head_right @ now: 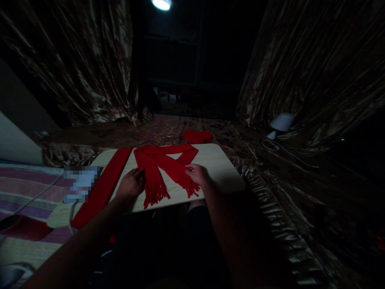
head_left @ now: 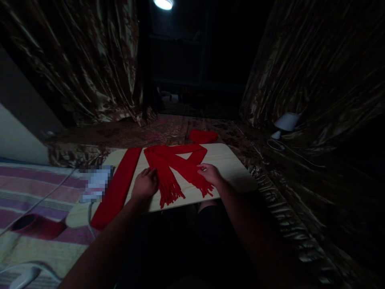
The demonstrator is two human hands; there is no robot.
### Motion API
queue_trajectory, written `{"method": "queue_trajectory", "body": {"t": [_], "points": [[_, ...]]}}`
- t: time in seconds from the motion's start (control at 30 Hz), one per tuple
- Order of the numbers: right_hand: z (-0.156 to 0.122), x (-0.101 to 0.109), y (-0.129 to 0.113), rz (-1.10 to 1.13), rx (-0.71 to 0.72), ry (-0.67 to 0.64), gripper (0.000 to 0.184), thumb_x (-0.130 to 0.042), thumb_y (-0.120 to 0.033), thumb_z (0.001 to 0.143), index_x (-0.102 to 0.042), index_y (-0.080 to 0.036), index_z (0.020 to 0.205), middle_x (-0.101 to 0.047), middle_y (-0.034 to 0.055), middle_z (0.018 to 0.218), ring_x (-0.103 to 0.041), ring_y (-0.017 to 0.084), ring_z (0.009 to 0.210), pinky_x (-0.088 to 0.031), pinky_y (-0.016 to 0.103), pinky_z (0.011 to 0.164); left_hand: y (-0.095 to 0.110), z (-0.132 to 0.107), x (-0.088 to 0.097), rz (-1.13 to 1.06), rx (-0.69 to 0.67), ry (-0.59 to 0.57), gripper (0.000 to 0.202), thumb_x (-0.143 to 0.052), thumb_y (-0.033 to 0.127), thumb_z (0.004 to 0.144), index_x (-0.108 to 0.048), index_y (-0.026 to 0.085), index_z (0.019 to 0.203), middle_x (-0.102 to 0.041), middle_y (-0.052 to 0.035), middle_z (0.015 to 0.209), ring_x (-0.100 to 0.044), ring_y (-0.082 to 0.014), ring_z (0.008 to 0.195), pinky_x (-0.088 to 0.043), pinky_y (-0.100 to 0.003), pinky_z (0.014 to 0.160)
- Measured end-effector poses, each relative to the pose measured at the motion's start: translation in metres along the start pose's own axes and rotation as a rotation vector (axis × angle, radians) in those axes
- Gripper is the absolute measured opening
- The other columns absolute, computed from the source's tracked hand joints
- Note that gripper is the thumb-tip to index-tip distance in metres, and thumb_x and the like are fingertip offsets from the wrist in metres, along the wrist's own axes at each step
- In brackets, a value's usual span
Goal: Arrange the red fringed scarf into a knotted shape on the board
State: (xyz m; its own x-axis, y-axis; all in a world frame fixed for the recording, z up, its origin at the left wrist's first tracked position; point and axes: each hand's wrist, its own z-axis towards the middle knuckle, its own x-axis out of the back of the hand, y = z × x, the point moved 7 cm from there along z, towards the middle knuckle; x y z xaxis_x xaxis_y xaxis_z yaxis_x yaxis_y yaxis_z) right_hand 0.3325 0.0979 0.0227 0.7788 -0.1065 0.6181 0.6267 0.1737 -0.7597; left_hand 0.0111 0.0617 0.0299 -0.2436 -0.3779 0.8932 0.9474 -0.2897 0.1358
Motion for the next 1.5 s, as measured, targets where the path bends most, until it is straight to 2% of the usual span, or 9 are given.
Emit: {"method": "queue_trajectory", "body": {"t": [0.3, 0.4, 0.53, 0.73, 0.87, 1.13, 1.3, 1.4, 1.5], "points": [[-0.004, -0.002, -0.024, -0.273, 0.136, -0.004, 0.026, -0.068, -0.024, 0.084, -0.077, -0.024, 0.108, -0.074, 0.0052, 0.110, -0.067, 0.018, 0.101, -0.049, 0.029, 0.096, -0.002, 0.001, -0.002, -0.018, -0.009, 0.017, 0.046, -0.035, 0.029, 0.095, -0.062, 0.012, 0.129, -0.066, -0.0165, 0.126, -0.055, -0.0296, 0.125, -0.040, -0.045, 0.112], [0.001, -0.003, -0.027, -0.309, 0.159, -0.079, 0.025, -0.067, -0.027, 0.085, -0.078, -0.024, 0.107, -0.075, 0.0055, 0.106, -0.068, 0.019, 0.098, -0.049, 0.029, 0.094, -0.002, 0.001, -0.002, -0.034, 0.008, 0.015, 0.046, -0.037, 0.029, 0.094, -0.063, 0.013, 0.129, -0.066, -0.0156, 0.125, -0.054, -0.0295, 0.127, -0.039, -0.046, 0.112], [0.015, 0.000, -0.020, -0.264, 0.025, -0.218, 0.025, -0.068, -0.030, 0.082, -0.078, -0.026, 0.105, -0.076, 0.0010, 0.088, -0.070, 0.018, 0.079, -0.053, 0.028, 0.080, -0.004, 0.001, -0.004, -0.058, 0.026, 0.015, 0.045, -0.041, 0.029, 0.092, -0.062, 0.016, 0.129, -0.067, -0.0143, 0.126, -0.053, -0.0304, 0.127, -0.040, -0.049, 0.111], [0.025, 0.027, -0.025, -0.334, -0.048, 0.023, 0.020, -0.061, -0.025, 0.084, -0.077, -0.022, 0.097, -0.077, 0.0046, 0.094, -0.070, 0.018, 0.084, -0.050, 0.025, 0.076, -0.003, 0.002, -0.005, -0.039, -0.009, 0.022, 0.047, -0.035, 0.030, 0.095, -0.062, 0.012, 0.129, -0.067, -0.0175, 0.125, -0.054, -0.0315, 0.126, -0.042, -0.048, 0.108], [0.017, 0.036, -0.017, -0.501, -0.093, 0.106, 0.021, -0.054, -0.024, 0.089, -0.075, -0.022, 0.087, -0.075, 0.0066, 0.087, -0.068, 0.019, 0.080, -0.046, 0.026, 0.071, -0.005, 0.002, -0.006, -0.034, 0.006, 0.021, 0.049, -0.034, 0.031, 0.096, -0.062, 0.009, 0.130, -0.065, -0.0193, 0.126, -0.053, -0.0323, 0.126, -0.041, -0.048, 0.108], [-0.001, 0.036, 0.006, -0.590, 0.064, 0.165, 0.018, -0.054, -0.017, 0.088, -0.072, -0.018, 0.095, -0.069, 0.0091, 0.102, -0.062, 0.019, 0.097, -0.044, 0.026, 0.089, -0.003, 0.001, -0.002, -0.027, 0.051, 0.024, 0.045, -0.037, 0.031, 0.095, -0.064, 0.016, 0.127, -0.068, -0.0126, 0.126, -0.055, -0.0284, 0.128, -0.040, -0.044, 0.111], [-0.002, 0.033, 0.006, -0.583, 0.085, 0.165, 0.018, -0.055, -0.018, 0.088, -0.071, -0.019, 0.095, -0.067, 0.0088, 0.102, -0.061, 0.020, 0.097, -0.043, 0.026, 0.087, -0.013, 0.010, 0.005, -0.167, 0.207, -0.010, 0.042, -0.044, 0.035, 0.092, -0.072, 0.017, 0.116, -0.071, -0.0124, 0.123, -0.061, -0.0287, 0.121, -0.047, -0.040, 0.104], [0.006, 0.031, 0.003, -0.565, 0.034, 0.134, 0.015, -0.056, -0.019, 0.087, -0.071, -0.020, 0.089, -0.068, 0.0076, 0.096, -0.062, 0.019, 0.090, -0.044, 0.026, 0.080, -0.035, 0.023, 0.002, -0.334, 0.397, -0.047, 0.038, -0.049, 0.037, 0.089, -0.075, 0.018, 0.110, -0.075, -0.0119, 0.112, -0.069, -0.0271, 0.104, -0.053, -0.037, 0.090], [0.018, 0.025, -0.010, -0.502, 0.018, 0.105, 0.017, -0.055, -0.022, 0.088, -0.071, -0.021, 0.084, -0.070, 0.0045, 0.088, -0.062, 0.018, 0.081, -0.043, 0.025, 0.075, -0.060, 0.041, -0.001, -0.423, 0.490, 0.004, 0.037, -0.053, 0.035, 0.088, -0.075, 0.018, 0.111, -0.076, -0.0131, 0.109, -0.071, -0.0265, 0.099, -0.053, -0.036, 0.087]]}}
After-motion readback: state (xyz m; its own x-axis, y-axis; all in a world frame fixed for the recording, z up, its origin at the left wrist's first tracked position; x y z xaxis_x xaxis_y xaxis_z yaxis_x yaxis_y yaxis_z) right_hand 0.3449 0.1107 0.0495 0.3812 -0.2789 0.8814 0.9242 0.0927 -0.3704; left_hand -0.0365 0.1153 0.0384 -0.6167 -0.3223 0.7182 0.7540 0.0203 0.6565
